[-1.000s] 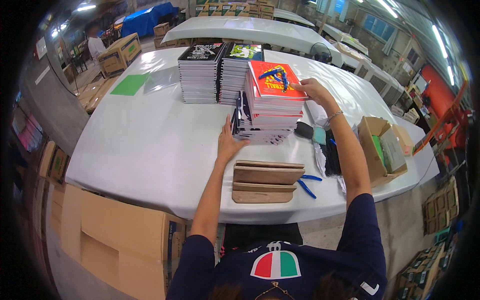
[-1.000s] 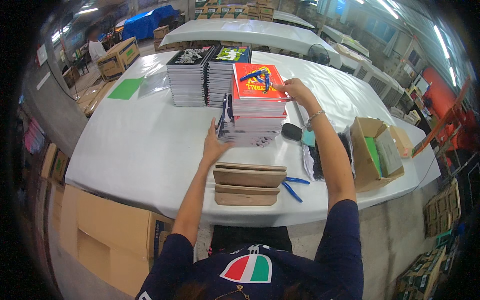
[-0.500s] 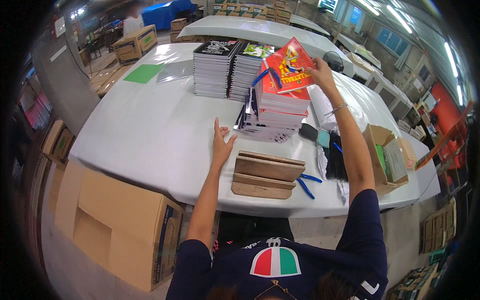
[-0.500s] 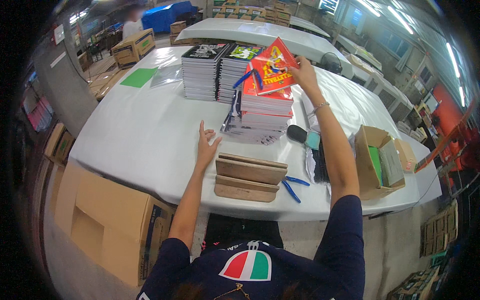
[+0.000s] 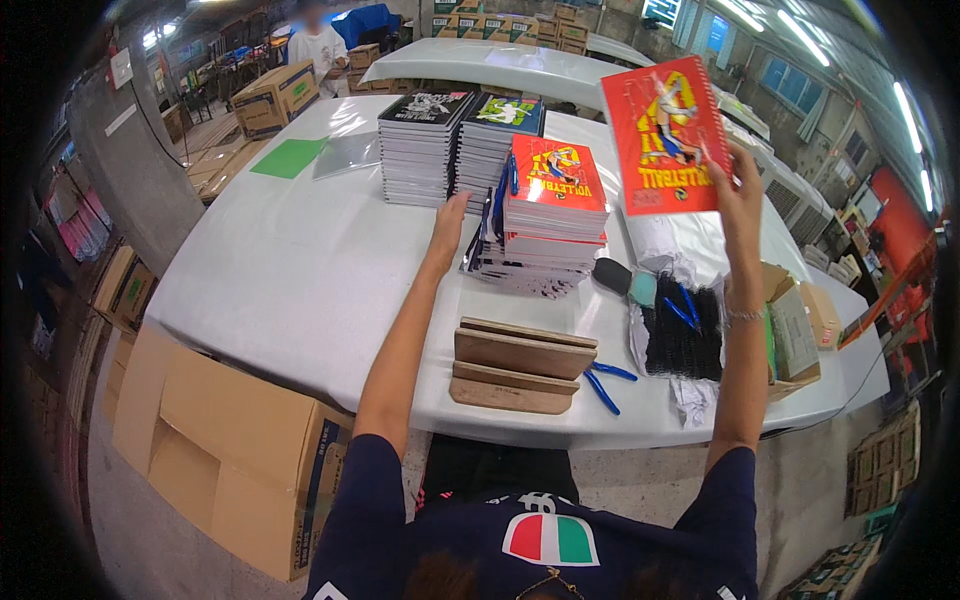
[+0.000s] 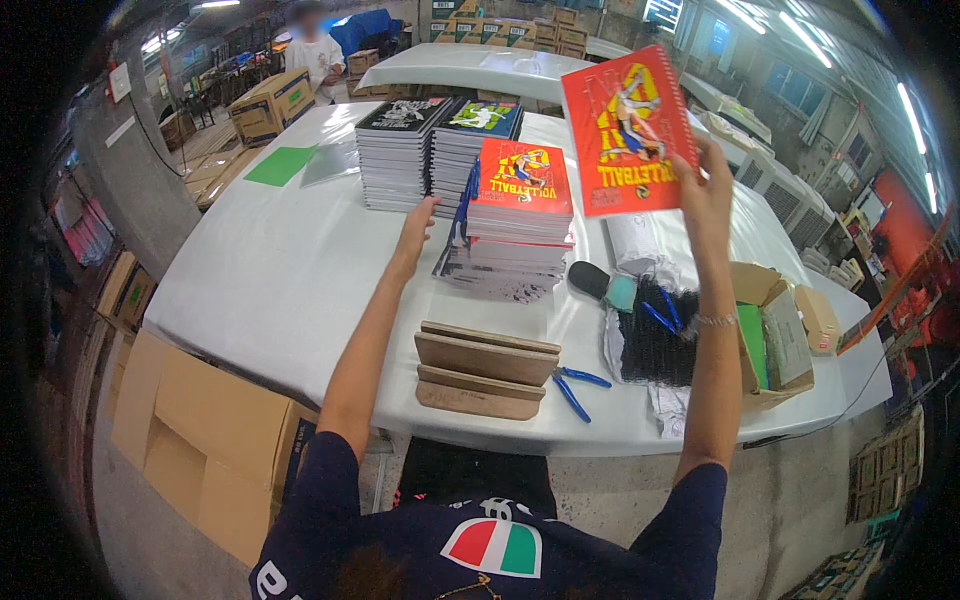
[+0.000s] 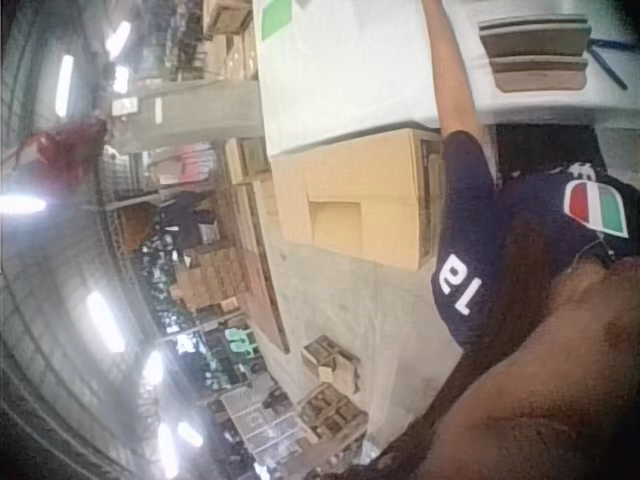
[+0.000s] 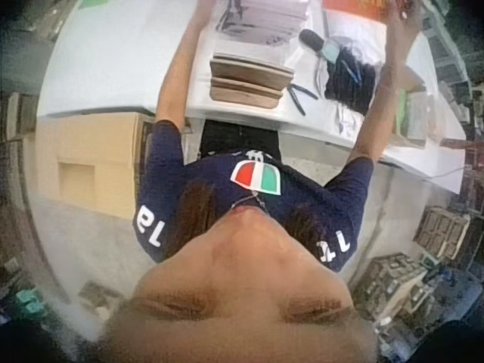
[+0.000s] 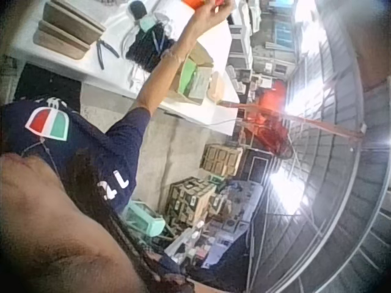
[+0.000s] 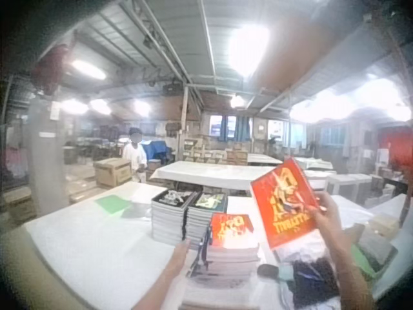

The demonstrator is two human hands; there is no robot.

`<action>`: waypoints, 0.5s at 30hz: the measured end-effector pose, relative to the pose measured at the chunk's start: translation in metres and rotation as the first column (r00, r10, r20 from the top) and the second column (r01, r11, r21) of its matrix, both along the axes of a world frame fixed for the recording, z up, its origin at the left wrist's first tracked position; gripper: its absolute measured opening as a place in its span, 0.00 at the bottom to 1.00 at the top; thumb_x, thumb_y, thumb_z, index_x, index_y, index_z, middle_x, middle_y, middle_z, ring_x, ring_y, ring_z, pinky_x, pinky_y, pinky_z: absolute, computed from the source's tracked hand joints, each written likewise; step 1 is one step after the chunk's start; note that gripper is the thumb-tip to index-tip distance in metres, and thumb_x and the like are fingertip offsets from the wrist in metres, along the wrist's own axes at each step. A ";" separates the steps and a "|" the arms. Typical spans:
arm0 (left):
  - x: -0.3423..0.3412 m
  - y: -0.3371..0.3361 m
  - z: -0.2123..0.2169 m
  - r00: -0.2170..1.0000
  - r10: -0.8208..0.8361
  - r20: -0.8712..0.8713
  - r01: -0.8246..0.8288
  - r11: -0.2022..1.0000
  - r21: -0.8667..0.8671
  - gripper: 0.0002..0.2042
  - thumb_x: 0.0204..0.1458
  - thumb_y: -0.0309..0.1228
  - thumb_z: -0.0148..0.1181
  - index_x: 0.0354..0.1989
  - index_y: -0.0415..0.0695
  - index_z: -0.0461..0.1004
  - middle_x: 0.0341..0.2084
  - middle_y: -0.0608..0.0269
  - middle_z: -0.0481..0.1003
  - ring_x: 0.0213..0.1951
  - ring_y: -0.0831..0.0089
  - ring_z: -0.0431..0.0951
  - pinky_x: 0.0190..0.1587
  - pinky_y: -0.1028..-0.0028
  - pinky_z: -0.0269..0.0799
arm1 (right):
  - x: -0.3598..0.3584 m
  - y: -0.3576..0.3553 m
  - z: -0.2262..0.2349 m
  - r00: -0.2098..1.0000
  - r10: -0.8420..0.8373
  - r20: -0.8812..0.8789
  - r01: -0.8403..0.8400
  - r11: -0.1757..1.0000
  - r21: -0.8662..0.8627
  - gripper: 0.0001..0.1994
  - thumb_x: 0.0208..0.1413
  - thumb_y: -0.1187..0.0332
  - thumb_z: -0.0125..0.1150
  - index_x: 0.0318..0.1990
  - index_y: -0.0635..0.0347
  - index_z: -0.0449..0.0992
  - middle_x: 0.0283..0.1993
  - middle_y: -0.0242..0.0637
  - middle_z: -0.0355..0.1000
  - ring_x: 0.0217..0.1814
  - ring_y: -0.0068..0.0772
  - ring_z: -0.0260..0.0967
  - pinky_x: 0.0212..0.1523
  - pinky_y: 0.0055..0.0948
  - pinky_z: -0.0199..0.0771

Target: The person trims the wire coil binding of a notebook using pliers, removes excess material by hand, and then repeats the process by placing a new notebook onto a binding jig and securing it.

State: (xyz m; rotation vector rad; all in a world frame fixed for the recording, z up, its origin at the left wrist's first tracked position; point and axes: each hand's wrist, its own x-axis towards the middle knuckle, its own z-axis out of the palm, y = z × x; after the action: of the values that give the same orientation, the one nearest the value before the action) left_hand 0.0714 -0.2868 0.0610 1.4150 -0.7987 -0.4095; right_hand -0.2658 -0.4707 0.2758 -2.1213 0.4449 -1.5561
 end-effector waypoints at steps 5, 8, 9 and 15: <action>-0.025 -0.029 0.051 0.982 -0.160 0.097 0.145 0.978 0.150 0.29 0.59 0.59 0.43 0.54 0.48 0.74 0.49 0.61 0.73 0.44 0.70 0.67 0.48 0.67 0.61 | -0.069 0.005 -0.026 1.000 0.016 0.023 -0.018 0.992 0.127 0.16 0.58 0.72 0.59 0.53 0.68 0.71 0.46 0.38 0.74 0.49 0.24 0.69 0.50 0.26 0.70; -0.035 -0.040 0.056 0.985 -0.173 0.006 0.169 0.971 0.171 0.26 0.59 0.54 0.47 0.48 0.44 0.77 0.40 0.62 0.77 0.38 0.70 0.69 0.41 0.72 0.63 | -0.085 0.033 -0.047 0.992 0.094 0.083 -0.118 0.924 0.364 0.17 0.60 0.72 0.59 0.55 0.68 0.69 0.48 0.39 0.73 0.50 0.23 0.68 0.53 0.26 0.68; -0.025 -0.041 0.054 0.988 -0.145 0.045 0.130 0.964 0.231 0.25 0.59 0.53 0.48 0.46 0.43 0.77 0.39 0.61 0.77 0.36 0.69 0.70 0.39 0.71 0.64 | -0.086 0.040 -0.055 0.988 0.116 0.105 -0.147 0.917 0.372 0.17 0.60 0.72 0.59 0.55 0.68 0.69 0.49 0.39 0.73 0.50 0.23 0.68 0.53 0.25 0.68; 0.001 -0.047 0.065 0.827 0.099 0.553 -0.347 0.864 0.364 0.19 0.59 0.44 0.51 0.37 0.37 0.75 0.31 0.45 0.77 0.38 0.54 0.78 0.40 0.57 0.70 | -0.113 0.060 -0.109 0.991 0.042 0.124 -0.088 0.916 0.390 0.16 0.60 0.74 0.58 0.54 0.69 0.68 0.50 0.39 0.72 0.52 0.24 0.68 0.54 0.25 0.68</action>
State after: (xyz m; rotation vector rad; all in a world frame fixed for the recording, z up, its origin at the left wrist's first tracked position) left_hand 0.0721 -0.3335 0.1261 2.0927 -0.9866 -0.0040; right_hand -0.3787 -0.4106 0.1665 -1.7136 0.5877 -1.4009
